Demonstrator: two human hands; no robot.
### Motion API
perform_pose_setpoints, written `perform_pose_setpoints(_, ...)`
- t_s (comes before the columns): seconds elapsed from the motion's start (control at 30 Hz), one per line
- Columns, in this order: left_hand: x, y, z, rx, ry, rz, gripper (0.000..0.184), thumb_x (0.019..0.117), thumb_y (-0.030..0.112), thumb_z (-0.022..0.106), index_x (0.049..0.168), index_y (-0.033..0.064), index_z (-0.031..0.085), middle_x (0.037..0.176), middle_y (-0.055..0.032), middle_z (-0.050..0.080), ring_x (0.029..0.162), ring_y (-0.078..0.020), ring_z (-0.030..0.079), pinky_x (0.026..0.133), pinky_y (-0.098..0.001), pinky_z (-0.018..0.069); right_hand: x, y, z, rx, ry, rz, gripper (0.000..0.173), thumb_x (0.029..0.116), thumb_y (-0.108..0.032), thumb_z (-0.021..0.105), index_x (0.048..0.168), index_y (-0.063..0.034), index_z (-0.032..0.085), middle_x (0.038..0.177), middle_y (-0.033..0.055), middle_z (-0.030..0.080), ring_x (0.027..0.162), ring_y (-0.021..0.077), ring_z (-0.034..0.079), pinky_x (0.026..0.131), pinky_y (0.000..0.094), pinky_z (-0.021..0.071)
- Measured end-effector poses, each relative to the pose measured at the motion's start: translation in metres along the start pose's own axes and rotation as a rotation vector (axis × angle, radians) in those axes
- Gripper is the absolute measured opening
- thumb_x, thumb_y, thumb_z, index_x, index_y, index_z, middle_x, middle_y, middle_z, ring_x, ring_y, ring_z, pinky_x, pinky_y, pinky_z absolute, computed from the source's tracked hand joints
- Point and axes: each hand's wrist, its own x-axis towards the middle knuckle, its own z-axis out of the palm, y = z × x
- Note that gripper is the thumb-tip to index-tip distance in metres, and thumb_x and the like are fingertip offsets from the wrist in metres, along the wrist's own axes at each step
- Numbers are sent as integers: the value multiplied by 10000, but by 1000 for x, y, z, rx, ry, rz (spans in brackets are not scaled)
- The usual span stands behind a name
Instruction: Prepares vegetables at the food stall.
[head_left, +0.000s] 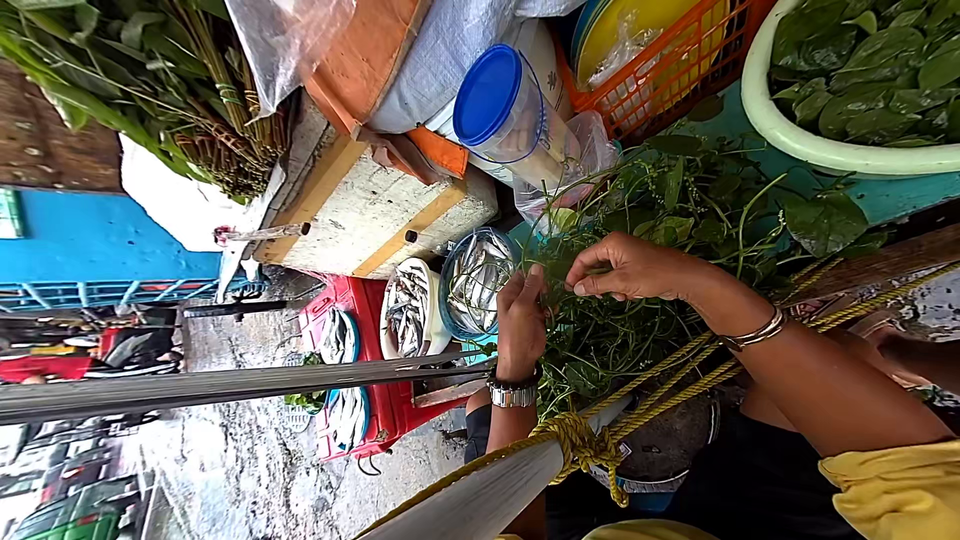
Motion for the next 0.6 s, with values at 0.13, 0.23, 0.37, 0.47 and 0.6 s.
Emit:
perform_pose_setpoints(0.13, -1, 1, 0, -31, 23, -7, 177, 1056, 241, 534, 922, 169, 625, 751, 40, 559, 602, -53, 548, 538, -207, 498, 3, 0, -1, -34, 40, 6, 82, 947, -96, 735, 959, -16, 720, 788, 55, 647, 523, 68, 495, 486, 201, 417)
perform_pose_setpoints(0.23, -1, 3, 1, -44, 24, -11, 176, 1053, 234, 535, 912, 173, 620, 742, 42, 556, 595, -55, 546, 533, -211, 500, 6, 1, -1, -83, 66, 35, 135, 916, -139, 782, 921, -22, 715, 783, 58, 662, 534, 73, 517, 499, 208, 433)
perform_pose_setpoints(0.37, -2, 1, 0, -52, -6, -10, 164, 1054, 226, 527, 947, 161, 634, 752, 31, 558, 608, -63, 556, 536, -217, 506, 10, 5, 1, -206, 95, 23, 217, 890, -212, 818, 915, -23, 714, 814, 70, 667, 658, 113, 585, 612, 277, 494)
perform_pose_setpoints(0.47, -3, 2, 1, -74, -17, -28, 173, 1056, 224, 517, 939, 160, 626, 746, 25, 572, 608, -68, 568, 535, -223, 512, 12, 8, 1, -310, 131, 38, 176, 927, -192, 781, 935, -26, 724, 861, 91, 685, 803, 176, 645, 758, 376, 532)
perform_pose_setpoints(0.6, -2, 2, -4, -112, -1, -25, 202, 1060, 230, 510, 924, 146, 633, 731, 18, 588, 595, -74, 575, 536, -225, 514, 5, 3, -9, -319, 221, 69, 131, 988, -154, 694, 952, -30, 715, 837, 82, 663, 722, 164, 609, 690, 364, 512)
